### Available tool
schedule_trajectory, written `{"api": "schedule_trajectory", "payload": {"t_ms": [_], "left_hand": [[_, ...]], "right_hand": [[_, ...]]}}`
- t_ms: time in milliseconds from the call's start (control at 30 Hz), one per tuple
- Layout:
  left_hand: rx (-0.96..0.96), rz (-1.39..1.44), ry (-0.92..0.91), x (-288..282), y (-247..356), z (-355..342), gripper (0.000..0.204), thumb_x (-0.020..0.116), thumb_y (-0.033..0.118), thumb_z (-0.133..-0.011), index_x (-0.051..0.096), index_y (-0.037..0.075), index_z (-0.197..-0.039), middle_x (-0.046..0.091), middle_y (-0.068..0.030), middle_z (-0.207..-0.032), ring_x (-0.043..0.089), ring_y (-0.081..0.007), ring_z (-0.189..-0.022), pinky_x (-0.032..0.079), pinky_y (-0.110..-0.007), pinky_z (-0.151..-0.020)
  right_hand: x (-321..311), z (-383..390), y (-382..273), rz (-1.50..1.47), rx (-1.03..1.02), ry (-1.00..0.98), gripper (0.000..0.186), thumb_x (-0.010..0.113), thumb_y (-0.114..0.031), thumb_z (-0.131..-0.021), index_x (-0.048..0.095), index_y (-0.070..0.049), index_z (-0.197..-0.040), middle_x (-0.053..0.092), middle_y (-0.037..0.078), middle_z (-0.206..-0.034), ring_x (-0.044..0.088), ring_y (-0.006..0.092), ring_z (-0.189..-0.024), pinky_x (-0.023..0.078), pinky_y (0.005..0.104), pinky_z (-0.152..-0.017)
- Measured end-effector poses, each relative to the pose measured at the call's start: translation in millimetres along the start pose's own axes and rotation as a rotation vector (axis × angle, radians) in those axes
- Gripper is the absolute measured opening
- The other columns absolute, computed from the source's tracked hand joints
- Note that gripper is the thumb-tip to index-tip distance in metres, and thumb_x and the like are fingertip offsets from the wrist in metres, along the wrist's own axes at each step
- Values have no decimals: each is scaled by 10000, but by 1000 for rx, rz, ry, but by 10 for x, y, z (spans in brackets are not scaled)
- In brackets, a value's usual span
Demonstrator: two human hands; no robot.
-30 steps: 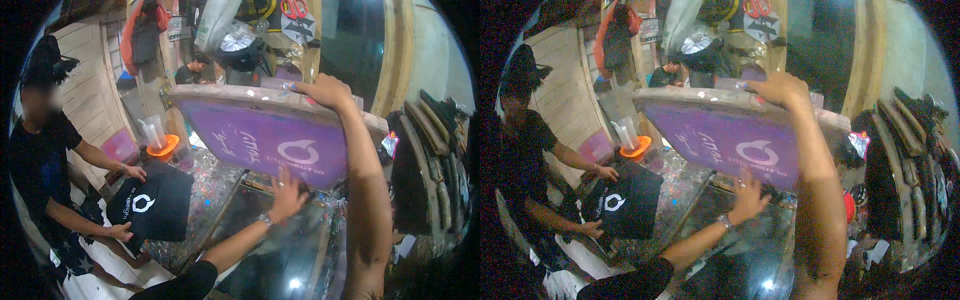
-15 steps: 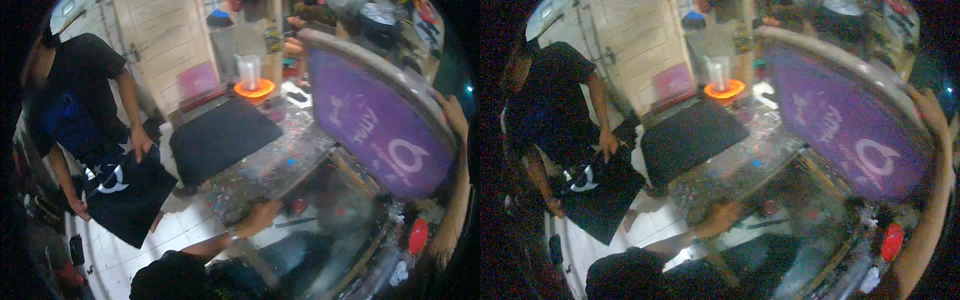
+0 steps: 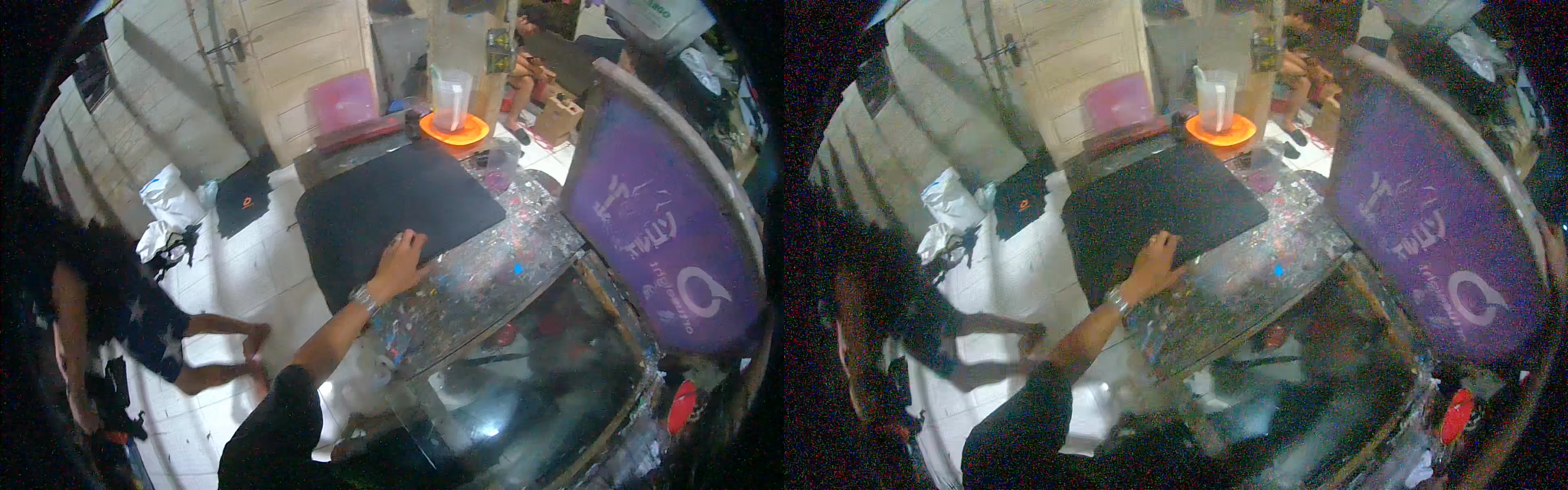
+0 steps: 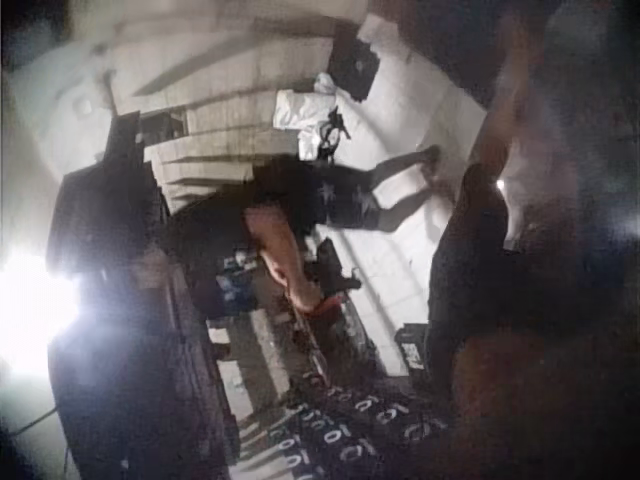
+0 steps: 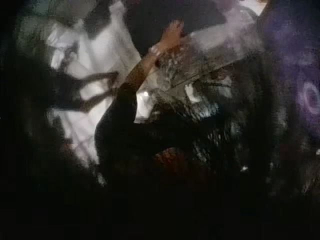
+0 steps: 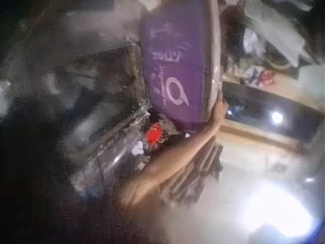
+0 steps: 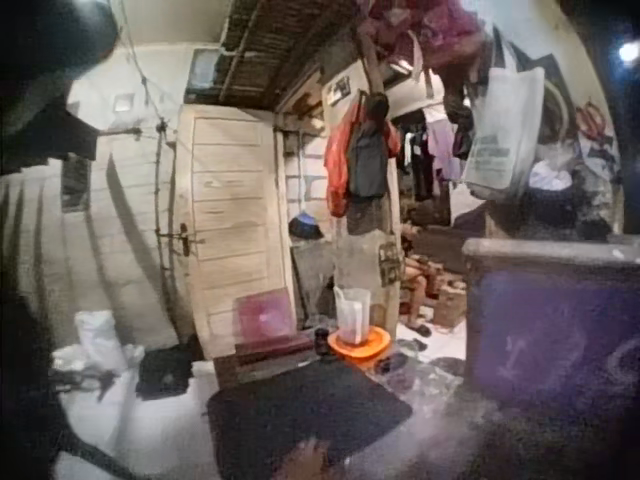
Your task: The person performs screen printing on black garments using a large screen and a squeegee, applying white ink through the stencil multiple times while an assistant handles and replaces the garments on the printing station.
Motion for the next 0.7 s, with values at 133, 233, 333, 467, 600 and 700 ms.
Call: {"api": "schedule_trajectory", "payload": {"t_ms": [133, 233, 333, 467, 600, 700], "left_hand": [[-121, 170, -322, 504, -271, -499, 379, 680, 274, -812, 545, 45, -1082, 595, -146, -1006, 587, -362, -1003, 483, -464, -853], [-53, 260, -305, 565, -386, -597, 327, 639, 249, -845, 501, 39, -1056, 615, -146, -896, 641, -361, -869, 518, -467, -778], [-9, -72, -190, 553, -355, -596, 279, 588, 230, -885, 468, 42, -1053, 618, -155, -880, 667, -340, -799, 547, -452, -691], [33, -266, -154, 525, -159, -635, 313, 611, 254, -890, 471, 26, -1052, 625, -169, -912, 672, -328, -784, 560, -436, -640], [37, -27, -261, 423, -311, -806, 408, 636, 261, -890, 501, -2, -1171, 651, -172, -1059, 671, -326, -891, 540, -405, -747], [-314, 635, -303, 348, -826, -925, 438, 604, 260, -922, 511, -7, -1257, 638, -130, -1149, 633, -235, -971, 492, -345, -844]], "right_hand": [[57, -132, 401, -157, -33, 176, 657, 544, -525, -887, 597, 78, -1142, 596, 235, -1140, 565, 326, -1067, 402, 380, -949], [146, -128, 549, 6, 6, 196, 670, 562, -530, -866, 570, 76, -1154, 610, 196, -1077, 584, 285, -986, 424, 354, -898], [98, -58, 496, -78, 47, 301, 637, 525, -509, -890, 596, 84, -1112, 619, 230, -1067, 594, 319, -994, 426, 366, -897], [112, 52, 121, 13, -9, 198, 669, 506, -539, -884, 593, 80, -1123, 626, 257, -1016, 605, 355, -952, 438, 385, -864], [87, 280, -181, 113, 55, 185, 712, 522, -591, -850, 601, 78, -1083, 616, 260, -997, 602, 364, -932, 437, 403, -841], [85, 432, -437, 129, 6, 169, 780, 543, -651, -806, 615, 106, -978, 600, 234, -949, 591, 357, -927, 431, 397, -828]]}}
Point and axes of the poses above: each hand's wrist, its own z-axis away from the middle knuckle, its own x-axis out of the palm, y = z × x, the point moved 8 cm from there along -z, towards the middle knuckle
